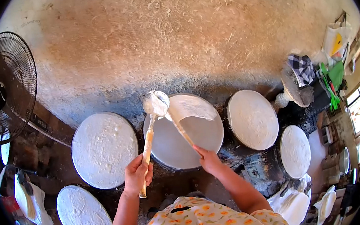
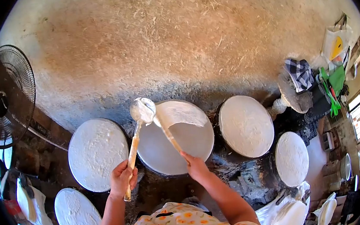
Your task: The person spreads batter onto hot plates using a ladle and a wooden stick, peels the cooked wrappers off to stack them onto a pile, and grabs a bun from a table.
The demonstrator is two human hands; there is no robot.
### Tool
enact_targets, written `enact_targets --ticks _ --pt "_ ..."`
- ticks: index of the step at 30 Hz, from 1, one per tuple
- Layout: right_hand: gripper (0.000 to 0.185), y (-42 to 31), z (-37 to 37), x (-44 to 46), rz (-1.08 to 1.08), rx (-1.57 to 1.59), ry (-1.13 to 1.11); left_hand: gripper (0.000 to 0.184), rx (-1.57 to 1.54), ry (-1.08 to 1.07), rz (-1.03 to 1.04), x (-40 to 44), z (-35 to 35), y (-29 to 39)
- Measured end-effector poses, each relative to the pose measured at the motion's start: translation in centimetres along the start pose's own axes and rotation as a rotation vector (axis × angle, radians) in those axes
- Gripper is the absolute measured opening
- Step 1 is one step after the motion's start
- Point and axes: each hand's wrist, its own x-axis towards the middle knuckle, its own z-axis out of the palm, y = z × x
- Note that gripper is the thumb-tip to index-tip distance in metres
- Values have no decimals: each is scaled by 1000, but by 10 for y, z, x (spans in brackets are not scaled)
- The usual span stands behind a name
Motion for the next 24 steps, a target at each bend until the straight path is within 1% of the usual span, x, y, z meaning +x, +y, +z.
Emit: enact_targets --ticks 2,3,4,6,7,8,9,10,11,12,13,14,15,16,17,18,19,20,22,24 --pt "58 -7 -2 -21 -46 -91 -83 18 -9 -71 -24 -2 -8 -4" --pt "59 -1 -5 -28 -99 -78 -52 18 -11 -68 -20 -2 -11 -6" --pt "59 1 -13 -31 -102 -75 -56 17 1 -92 -24 -3 -14 -7" --pt "56 8 -35 -36 99 -92 -28 16 9 -108 -25 -5 -14 -7" --pt "56 24 -38 -31 97 -90 -33 16 -22 -88 -29 -7 -12 -4" --pt "57 48 -36 -18 75 -40 183 16 -54 -66 -30 -10 -11 -2" --pt "57 61 -35 -9 55 11 397 22 -358 -98 -89 -13 -14 -1" --pt "57 51 -40 0 52 14 393 29 -660 -131 -145 -16 -20 0" --pt "58 41 -44 12 209 40 223 40 -811 -263 -120 -17 -21 0" --pt "58 32 -44 18 364 67 51 40 -806 -259 -118 -20 -15 3" --pt "58 37 -29 19 218 86 42 40 -704 -184 -60 -25 -4 8" --pt "58 33 -21 17 213 89 37 40 -605 -108 -1 -28 2 12" --pt "58 22 -17 14 139 103 -26 37 -501 -85 6 -28 1 13" --pt "58 13 -16 8 65 117 -85 37 -499 -80 9 -26 2 10" --pt "58 10 -18 1 62 120 -88 34 -382 -39 -10 -24 2 5" --pt "58 8 -21 -8 32 73 -144 32 -267 4 -29 -24 4 2" --pt "59 7 -24 -16 1 26 -200 13 -229 1 -31 -26 13 8" --pt "59 7 -28 -25 -4 28 -205 13 -228 8 -29 -27 14 6" --pt "57 12 -41 -35 24 41 -284 13 -213 24 -48 -30 15 0" --pt "54 20 -56 -28 -48 -52 -168 13 -216 17 -39 -33 17 -3"
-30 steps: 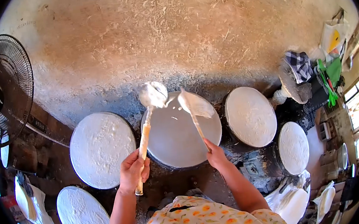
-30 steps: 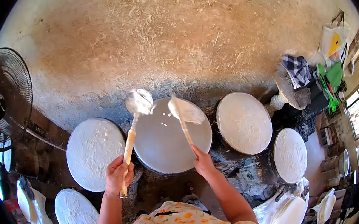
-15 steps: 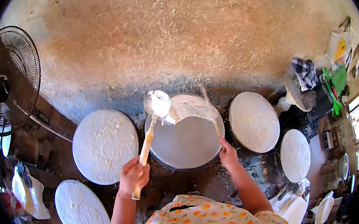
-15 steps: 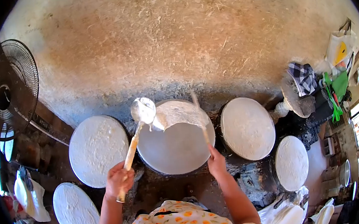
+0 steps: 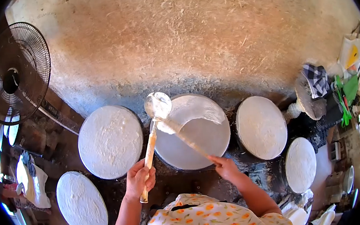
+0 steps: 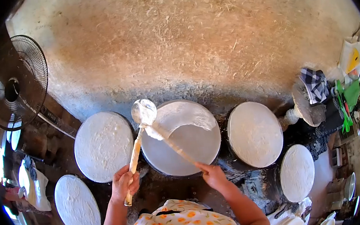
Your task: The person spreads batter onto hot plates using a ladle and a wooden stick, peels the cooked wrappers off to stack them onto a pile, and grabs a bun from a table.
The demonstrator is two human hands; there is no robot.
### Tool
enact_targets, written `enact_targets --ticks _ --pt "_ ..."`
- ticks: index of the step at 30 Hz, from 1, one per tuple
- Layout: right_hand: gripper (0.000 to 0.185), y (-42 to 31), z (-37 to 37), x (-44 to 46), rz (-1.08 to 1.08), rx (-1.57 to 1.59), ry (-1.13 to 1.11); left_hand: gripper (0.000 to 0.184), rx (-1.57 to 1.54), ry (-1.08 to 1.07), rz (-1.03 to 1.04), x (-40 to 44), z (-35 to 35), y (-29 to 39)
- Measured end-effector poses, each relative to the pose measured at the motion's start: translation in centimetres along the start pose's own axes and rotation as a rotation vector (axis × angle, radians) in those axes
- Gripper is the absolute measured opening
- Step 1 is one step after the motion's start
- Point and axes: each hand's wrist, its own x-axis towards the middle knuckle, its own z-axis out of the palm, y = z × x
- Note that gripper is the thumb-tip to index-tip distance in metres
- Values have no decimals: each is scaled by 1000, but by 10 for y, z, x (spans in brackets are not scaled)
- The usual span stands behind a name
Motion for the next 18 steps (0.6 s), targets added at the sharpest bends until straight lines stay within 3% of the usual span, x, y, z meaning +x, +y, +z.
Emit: enact_targets --ticks 3,6,7,8,9,10,13,15,16,18 --pt "50 19 -9 41 157 -1 191 12 8 42 0 -4 8 -1" --pt "54 22 -13 87 178 188 114 19 -41 75 -26 -8 6 -3" --pt "54 18 -12 87 172 195 108 24 -398 -60 -55 -11 3 1" --pt "56 13 -12 83 146 161 -48 31 -754 -199 -82 -15 2 3" --pt "58 4 -16 78 121 123 -204 39 -664 -153 -1 -20 5 3" --pt "58 0 -21 66 118 126 -210 39 -663 -146 2 -25 9 6" --pt "58 3 -43 35 108 125 -396 38 -213 54 98 -35 17 14" --pt "57 10 -56 28 288 131 -430 36 -167 105 79 -34 21 8" --pt "57 18 -53 35 283 130 -437 35 -120 145 55 -33 25 6" --pt "56 41 -38 54 42 154 -115 26 -112 167 33 -33 34 3"
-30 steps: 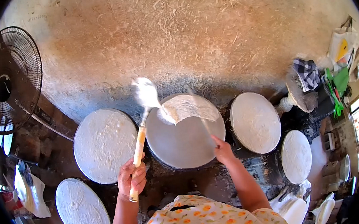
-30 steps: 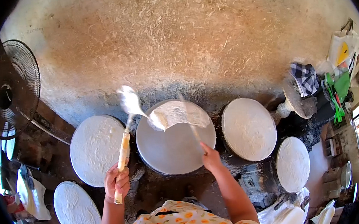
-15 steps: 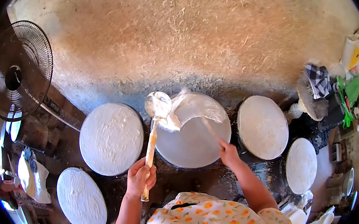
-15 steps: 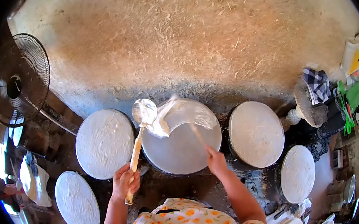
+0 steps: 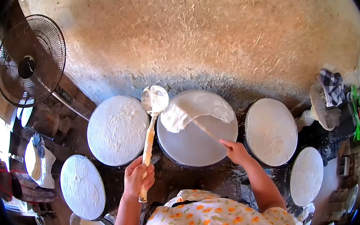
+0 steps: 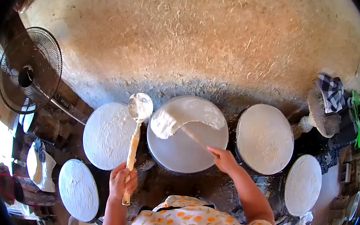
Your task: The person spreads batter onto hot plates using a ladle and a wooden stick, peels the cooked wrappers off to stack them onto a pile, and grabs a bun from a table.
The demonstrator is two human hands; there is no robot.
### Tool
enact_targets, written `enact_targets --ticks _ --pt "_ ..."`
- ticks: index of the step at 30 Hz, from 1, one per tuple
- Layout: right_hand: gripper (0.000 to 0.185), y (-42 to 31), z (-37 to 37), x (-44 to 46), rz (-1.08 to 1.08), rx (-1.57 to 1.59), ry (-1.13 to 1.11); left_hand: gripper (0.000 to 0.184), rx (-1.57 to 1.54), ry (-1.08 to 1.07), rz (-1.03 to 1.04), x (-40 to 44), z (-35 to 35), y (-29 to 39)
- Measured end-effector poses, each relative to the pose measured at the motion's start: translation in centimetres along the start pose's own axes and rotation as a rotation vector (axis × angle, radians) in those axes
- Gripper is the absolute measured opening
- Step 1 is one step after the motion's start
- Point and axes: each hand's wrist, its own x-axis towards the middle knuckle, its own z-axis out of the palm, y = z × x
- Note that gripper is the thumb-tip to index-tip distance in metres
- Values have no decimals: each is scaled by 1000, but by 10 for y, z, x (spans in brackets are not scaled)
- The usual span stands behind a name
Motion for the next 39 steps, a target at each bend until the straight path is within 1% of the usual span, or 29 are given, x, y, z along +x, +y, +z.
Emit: enact_targets --ticks 2,4,6,7,9,10,12,13,16,17,18,19,20,22,23,24,26,27,28,30,31,32,34,35,37,38,39 --pt "56 -3 6 29 -29 30 -12 23 -35 -4 9 0 3 -7" --pt "55 -4 8 34 -62 58 -26 21 -34 18 18 -4 5 -11" --pt "55 -5 0 24 -110 -34 -263 22 -19 61 22 -10 3 -12" --pt "55 -8 -11 15 -111 -32 -269 22 -13 68 34 -14 0 -12" --pt "57 -12 -38 -6 142 -166 -500 22 15 80 42 -20 -2 -13" --pt "57 -4 -38 -7 139 -166 -508 22 44 84 51 -23 -2 -14" --pt "59 14 -33 -6 54 -88 -223 22 53 78 56 -23 0 -18" --pt "57 -6 -29 -3 -51 -68 -86 23 51 86 46 -21 2 -22" --pt "56 -19 -14 22 -49 -33 -148 27 74 95 39 -17 4 -27" --pt "56 -8 -13 21 -50 -28 -154 30 -166 -25 -21 -18 0 -22" --pt "56 9 -15 18 -152 -57 -243 33 -405 -148 -79 -20 -3 -19" --pt "56 15 -21 15 -255 -86 -331 39 -535 -194 -8 -28 -4 -20" --pt "56 19 -33 7 -256 -84 -337 40 -504 -182 91 -33 -5 -21" --pt "56 5 -66 -15 56 -93 -483 39 -213 -45 224 -41 4 -17" --pt "56 9 -70 -18 86 -24 -446 38 -161 -14 235 -41 5 -16" --pt "56 5 -66 -12 86 -21 -451 38 -159 -9 235 -39 7 -15" --pt "53 -6 -49 3 35 -160 -203 37 -51 95 174 -31 10 -21" --pt "52 -5 -31 13 -109 55 -93 36 -69 123 171 -26 12 -28" --pt "52 -3 -29 12 -111 59 -98 35 -76 132 166 -24 14 -34" --pt "53 -8 -32 9 -56 -59 -364 35 -70 182 166 -25 17 -40" --pt "52 6 -41 0 -99 -86 -425 35 -68 185 165 -30 15 -41" --pt "52 17 -56 -12 -96 -85 -431 35 -38 178 168 -37 11 -42" --pt "52 23 -85 -30 90 -110 -557 34 -14 185 171 -45 11 -45" --pt "52 29 -81 -32 96 -109 -568 34 1 199 162 -49 12 -47" --pt "53 43 -64 -32 -112 24 -166 33 22 207 147 -52 16 -51" --pt "52 42 -50 -26 -40 1 -75 33 47 236 127 -50 21 -55" --pt "51 45 -32 -17 -75 58 -34 32 73 261 110 -47 23 -57"
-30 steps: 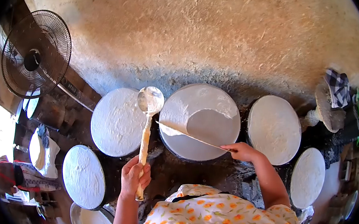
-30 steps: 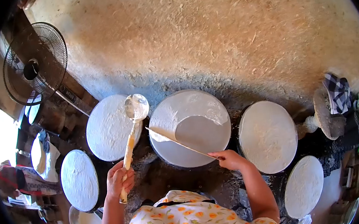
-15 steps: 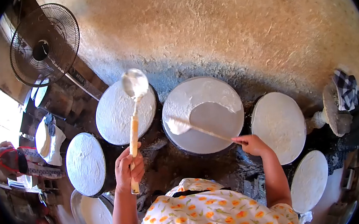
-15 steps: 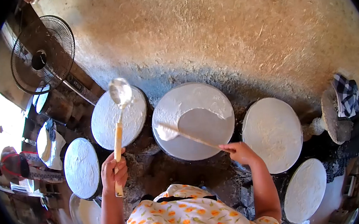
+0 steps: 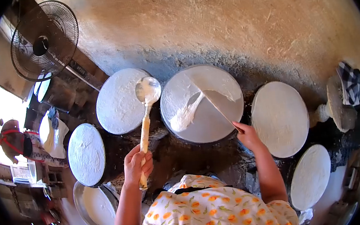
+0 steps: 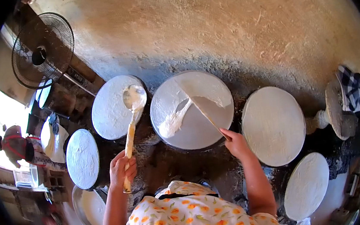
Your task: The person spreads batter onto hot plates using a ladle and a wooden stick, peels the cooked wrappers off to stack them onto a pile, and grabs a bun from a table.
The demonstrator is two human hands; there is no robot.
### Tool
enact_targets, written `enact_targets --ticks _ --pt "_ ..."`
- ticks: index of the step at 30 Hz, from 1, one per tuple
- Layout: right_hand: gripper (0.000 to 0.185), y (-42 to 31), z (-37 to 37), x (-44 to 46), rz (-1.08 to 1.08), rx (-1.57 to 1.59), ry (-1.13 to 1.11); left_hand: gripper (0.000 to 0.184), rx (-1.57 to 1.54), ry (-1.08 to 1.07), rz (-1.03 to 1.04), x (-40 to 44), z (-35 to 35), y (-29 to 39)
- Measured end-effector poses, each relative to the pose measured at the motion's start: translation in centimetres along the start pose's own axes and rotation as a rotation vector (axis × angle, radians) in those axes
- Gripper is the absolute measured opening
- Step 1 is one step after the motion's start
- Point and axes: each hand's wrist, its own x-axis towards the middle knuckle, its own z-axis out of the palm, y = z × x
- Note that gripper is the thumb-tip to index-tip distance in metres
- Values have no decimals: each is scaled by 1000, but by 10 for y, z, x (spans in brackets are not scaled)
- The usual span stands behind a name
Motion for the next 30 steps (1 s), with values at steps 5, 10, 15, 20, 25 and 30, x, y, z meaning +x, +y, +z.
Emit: enact_targets --ticks 5,10,15,20,25,30 --pt "49 -8 -5 -54 -101 -48 -160 40 -691 -427 -138 0 -18 12" --pt "49 -11 11 -142 184 89 -70 37 -244 -376 19 -6 -43 26" --pt "51 -43 161 -122 -147 -64 258 31 -133 -347 -63 -10 -66 23" --pt "62 -52 189 -166 185 -795 246 21 -61 -352 -64 -15 -102 28" --pt "65 -62 189 -202 370 -954 279 21 51 -386 -57 -20 -126 33" --pt "61 -94 244 -144 127 -758 240 21 61 -427 -59 -20 -126 29"
